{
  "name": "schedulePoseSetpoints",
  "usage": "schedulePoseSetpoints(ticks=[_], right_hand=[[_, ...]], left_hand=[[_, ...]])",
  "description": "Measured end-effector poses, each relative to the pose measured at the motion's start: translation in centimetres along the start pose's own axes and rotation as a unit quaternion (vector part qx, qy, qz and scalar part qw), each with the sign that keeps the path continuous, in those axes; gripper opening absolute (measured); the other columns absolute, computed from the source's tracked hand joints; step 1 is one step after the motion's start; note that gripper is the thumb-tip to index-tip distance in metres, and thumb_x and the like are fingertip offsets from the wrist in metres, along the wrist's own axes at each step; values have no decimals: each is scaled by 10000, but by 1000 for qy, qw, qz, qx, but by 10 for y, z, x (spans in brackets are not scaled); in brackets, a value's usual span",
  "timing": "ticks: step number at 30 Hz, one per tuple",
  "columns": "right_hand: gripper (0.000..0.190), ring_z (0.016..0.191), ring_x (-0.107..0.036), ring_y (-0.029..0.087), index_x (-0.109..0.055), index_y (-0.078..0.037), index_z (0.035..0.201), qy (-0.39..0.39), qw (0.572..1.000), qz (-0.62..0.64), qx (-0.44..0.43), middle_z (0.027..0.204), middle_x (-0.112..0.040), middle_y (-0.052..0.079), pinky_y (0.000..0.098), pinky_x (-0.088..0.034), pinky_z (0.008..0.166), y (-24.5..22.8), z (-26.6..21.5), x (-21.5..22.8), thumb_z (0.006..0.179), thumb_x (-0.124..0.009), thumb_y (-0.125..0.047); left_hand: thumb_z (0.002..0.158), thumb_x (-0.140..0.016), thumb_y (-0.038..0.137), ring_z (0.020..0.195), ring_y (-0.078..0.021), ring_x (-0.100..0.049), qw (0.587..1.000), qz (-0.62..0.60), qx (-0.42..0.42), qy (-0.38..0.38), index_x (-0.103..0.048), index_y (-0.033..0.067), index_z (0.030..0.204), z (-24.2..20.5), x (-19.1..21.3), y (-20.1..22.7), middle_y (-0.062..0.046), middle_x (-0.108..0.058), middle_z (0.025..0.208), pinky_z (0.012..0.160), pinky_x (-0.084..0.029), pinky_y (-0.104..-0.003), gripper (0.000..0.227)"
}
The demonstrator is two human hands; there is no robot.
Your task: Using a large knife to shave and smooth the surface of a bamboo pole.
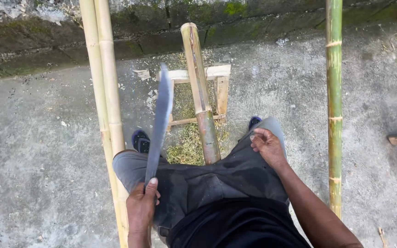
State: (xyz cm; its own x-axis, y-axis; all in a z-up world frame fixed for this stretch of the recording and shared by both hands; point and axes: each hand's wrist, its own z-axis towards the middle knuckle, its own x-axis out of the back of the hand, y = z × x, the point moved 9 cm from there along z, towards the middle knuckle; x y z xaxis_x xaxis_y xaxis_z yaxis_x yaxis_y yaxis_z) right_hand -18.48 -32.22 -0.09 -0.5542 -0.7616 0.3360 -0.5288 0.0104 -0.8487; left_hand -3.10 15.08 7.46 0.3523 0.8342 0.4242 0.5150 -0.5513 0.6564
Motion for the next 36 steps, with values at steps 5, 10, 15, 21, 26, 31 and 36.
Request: schedulePoseSetpoints(ticks=[5, 10, 15, 21, 26, 31, 36], right_hand=[[394, 909, -713, 181, -623, -49, 1323, -5, 992, -94, 83, 1075, -729, 79, 326, -605, 768, -72, -43, -28, 963, -690, -196], [538, 1257, -577, 334, -596, -79, 1376, 20, 893, -305, 331, 1347, -579, 208, 459, -506, 1042, -178, -82, -47, 934, -736, -351], [671, 1366, -455, 356, -601, -130, 1346, -111, 784, -471, 388, 1326, -583, 130, 514, -200, 1197, -139, -43, -70, 854, -667, -582], [635, 1224, -577, 236, -733, -183, 1163, -199, 798, -496, 277, 1129, -695, 47, 452, -291, 1186, -107, -14, -56, 784, -651, -686], [570, 1077, -610, 197, -795, -165, 954, -189, 841, -407, 301, 954, -743, 3, 412, -374, 1006, -113, 1, -51, 679, -726, -660], [443, 892, -586, 163, -831, -227, 863, -154, 850, -413, 290, 817, -743, -43, 387, -369, 952, -146, 46, -58, 673, -741, -617], [557, 933, -587, 157, -807, -199, 930, -101, 806, -487, 322, 844, -725, -22, 372, -362, 988, -200, 116, -65, 723, -682, -701]], left_hand=[[928, -583, 614, 855, -345, -715, 947, 314, -57, -44, -728, 100, 944, -7, -3, 51, -158, -757, 820, 811, -535, -476, 535], [953, -525, 614, 1025, -358, -703, 876, 454, -115, -110, -696, 147, 1006, -16, -35, 80, -151, -754, 953, 909, -524, -512, 501], [934, -537, 627, 1040, -323, -698, 852, 478, -154, -147, -693, 143, 966, -26, -50, 85, -127, -749, 931, 934, -514, -501, 510], [933, -555, 615, 1033, -320, -699, 842, 499, -124, -160, -696, 160, 974, -33, -59, 99, -116, -736, 945, 932, -512, -498, 478], [925, -584, 592, 1009, -319, -717, 851, 483, -98, -179, -715, 159, 1009, -21, -57, 121, -134, -762, 910, 938, -520, -481, 461], [919, -610, 547, 1027, -354, -703, 857, 461, -125, -192, -741, 164, 1069, 61, -80, 131, -150, -759, 959, 944, -504, -509, 431], [964, -523, 609, 991, -380, -700, 844, 461, -191, -194, -708, 166, 1112, 126, -109, 188, -177, -738, 896, 938, -501, -541, 502]])
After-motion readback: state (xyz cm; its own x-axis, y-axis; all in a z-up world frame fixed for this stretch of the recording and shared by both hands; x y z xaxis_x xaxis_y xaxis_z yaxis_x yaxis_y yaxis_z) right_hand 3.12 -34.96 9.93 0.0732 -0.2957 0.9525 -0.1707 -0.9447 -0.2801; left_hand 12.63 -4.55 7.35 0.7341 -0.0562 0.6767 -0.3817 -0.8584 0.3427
